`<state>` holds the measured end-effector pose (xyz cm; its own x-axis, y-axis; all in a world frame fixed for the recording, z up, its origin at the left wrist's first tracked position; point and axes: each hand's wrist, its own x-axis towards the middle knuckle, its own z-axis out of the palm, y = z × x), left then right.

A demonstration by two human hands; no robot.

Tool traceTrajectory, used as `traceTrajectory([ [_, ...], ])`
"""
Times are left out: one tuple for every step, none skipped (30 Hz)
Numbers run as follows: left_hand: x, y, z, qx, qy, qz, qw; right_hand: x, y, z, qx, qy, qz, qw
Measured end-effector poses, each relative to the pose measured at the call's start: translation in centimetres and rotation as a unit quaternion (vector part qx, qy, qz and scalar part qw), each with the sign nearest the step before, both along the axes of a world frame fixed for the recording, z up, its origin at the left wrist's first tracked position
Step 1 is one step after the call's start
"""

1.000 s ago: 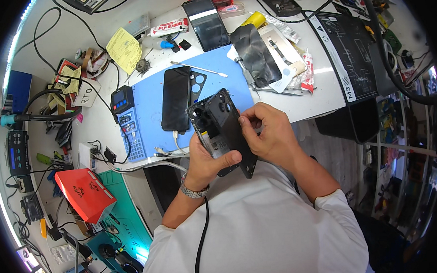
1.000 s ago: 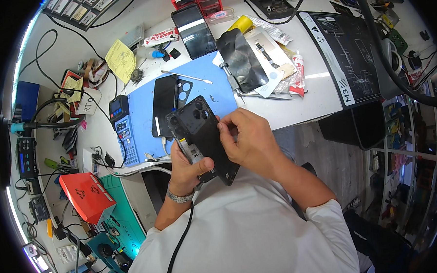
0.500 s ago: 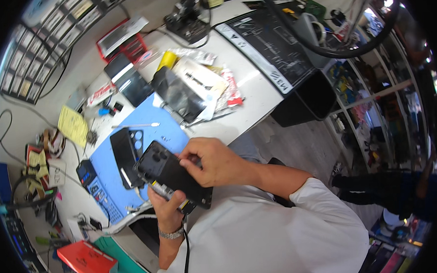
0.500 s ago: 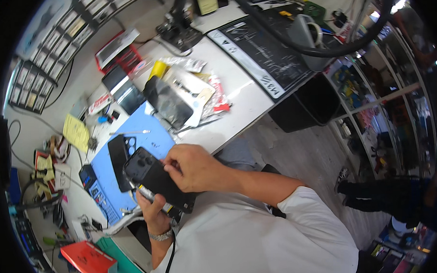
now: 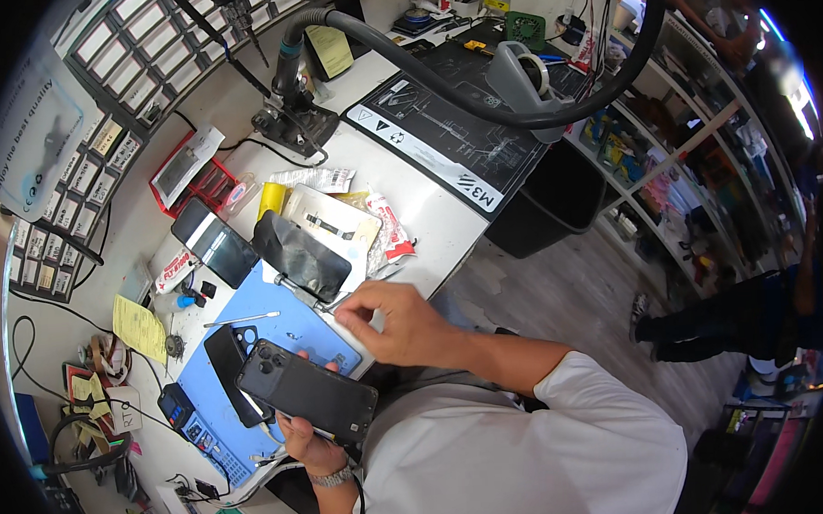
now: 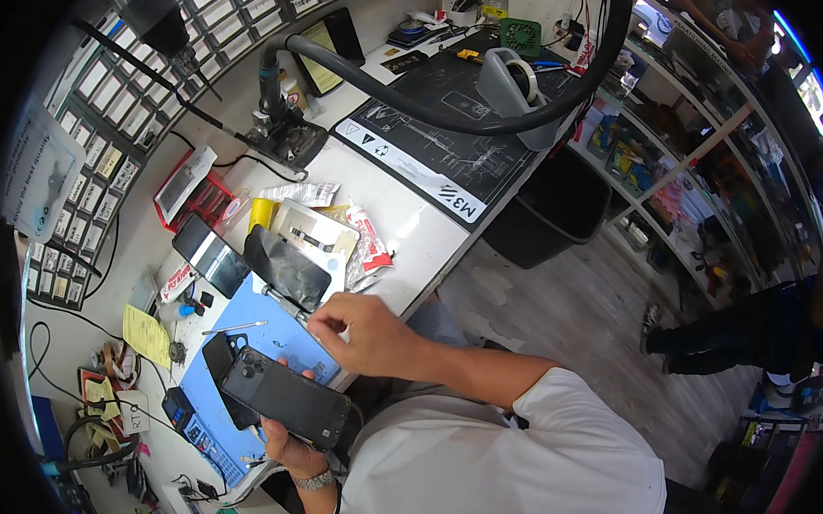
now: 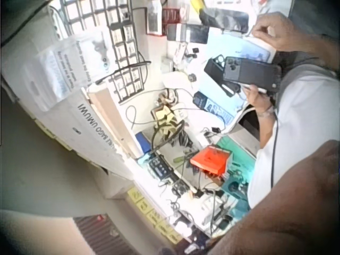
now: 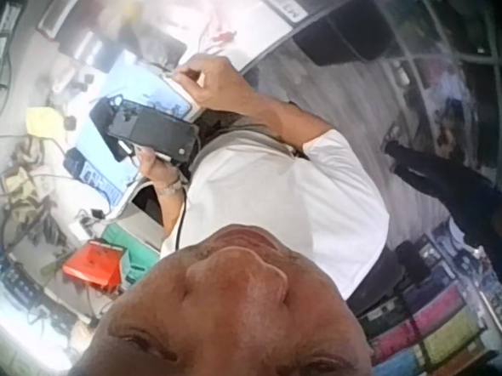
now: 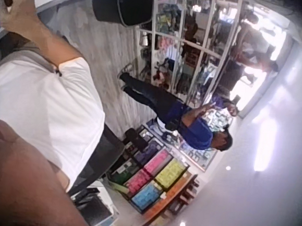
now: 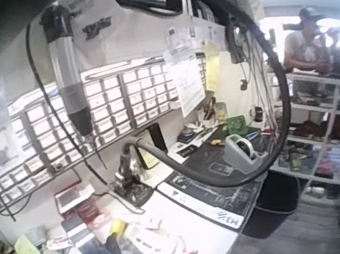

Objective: The person uses a screwdriver to remove screws from the back of a smartphone, then places the back cover aside. They handle a small box of parts and a soldering iron on a green mat, then return to the phone and handle a back cover and a small white component.

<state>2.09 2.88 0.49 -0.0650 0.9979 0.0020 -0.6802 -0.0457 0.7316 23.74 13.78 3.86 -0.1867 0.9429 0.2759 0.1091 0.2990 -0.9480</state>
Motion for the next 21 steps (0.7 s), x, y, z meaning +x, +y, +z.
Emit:
traceTrajectory([
  [-0.1, 0.0, -0.2, 0.003, -0.003, 0.004, 1.000, 1.0, 0.8, -0.1, 0.027, 0.006, -0.040, 0.999],
  [-0.4, -0.1, -0.7, 0.005, -0.004, 0.009, 1.000, 2.3, 1.7, 0.2, 0.059, -0.010, -0.096, 0.994],
  [-0.5, 0.0, -1.2, 0.008, -0.008, 0.011, 1.000, 3.9, 2.8, 0.3, 0.093, 0.003, -0.150, 0.984],
  [-0.6, -0.1, -1.5, 0.010, -0.010, 0.011, 1.000, 5.5, 4.0, -0.3, 0.082, -0.004, -0.210, 0.974],
  [-0.6, -0.1, -1.7, 0.014, -0.014, 0.010, 1.000, 7.7, 5.5, -1.1, 0.104, -0.032, -0.282, 0.953],
  [-0.7, 0.0, -1.9, 0.018, -0.017, 0.009, 1.000, 10.0, 6.9, -1.1, 0.134, -0.030, -0.340, 0.930],
  [-0.7, 0.0, -2.0, 0.020, -0.023, 0.008, 0.999, 12.9, 8.4, -2.2, 0.153, -0.037, -0.401, 0.903],
  [-0.7, -0.1, -2.0, 0.023, -0.029, 0.010, 0.999, 15.4, 9.7, -2.6, 0.172, -0.032, -0.451, 0.875],
  [-0.6, -0.1, -2.1, 0.024, -0.037, 0.008, 0.999, 17.7, 10.9, -2.5, 0.186, -0.029, -0.508, 0.841],
  [-0.6, 0.1, -2.1, 0.028, -0.041, 0.007, 0.999, 21.1, 12.1, -3.7, 0.190, -0.045, -0.547, 0.814],
  [-0.7, 0.0, -2.2, 0.029, -0.043, 0.007, 0.999, 24.1, 13.0, -4.3, 0.181, -0.112, -0.582, 0.785],
  [-0.6, 0.0, -2.3, 0.030, -0.045, 0.005, 0.999, 26.0, 13.9, -4.6, 0.195, -0.175, -0.599, 0.757],
  [-0.3, 0.1, -2.0, 0.013, -0.045, 0.023, 0.999, 27.6, 14.9, -4.7, 0.210, -0.237, -0.613, 0.724],
  [0.1, 0.1, -1.5, -0.005, -0.046, 0.039, 0.998, 29.2, 15.6, -4.9, 0.223, -0.298, -0.624, 0.687],
  [0.4, 0.4, -1.1, -0.018, -0.047, 0.056, 0.997, 30.2, 16.2, -5.2, 0.209, -0.301, -0.603, 0.709],
  [0.1, 0.5, -1.5, -0.004, -0.049, 0.036, 0.998, 31.2, 16.6, -5.5, 0.193, -0.303, -0.581, 0.730],
  [-0.4, 0.2, -2.1, 0.012, -0.049, 0.020, 0.999, 31.4, 17.1, -5.6, 0.181, -0.287, -0.564, 0.753],
  [-0.7, 0.1, -2.3, 0.029, -0.050, 0.003, 0.998, 31.5, 17.4, -5.1, 0.170, -0.272, -0.547, 0.773],
  [-0.8, -0.1, -2.5, 0.027, -0.049, 0.004, 0.998, 31.6, 17.2, -4.7, 0.075, -0.182, -0.559, 0.805],
  [-0.6, 0.0, -2.4, 0.025, -0.052, 0.008, 0.998, 31.2, 17.0, -4.3, 0.086, -0.184, -0.570, 0.796],
  [-0.5, -0.1, -2.3, 0.020, -0.052, 0.012, 0.998, 30.3, 16.8, -4.3, 0.094, -0.186, -0.580, 0.787],
])
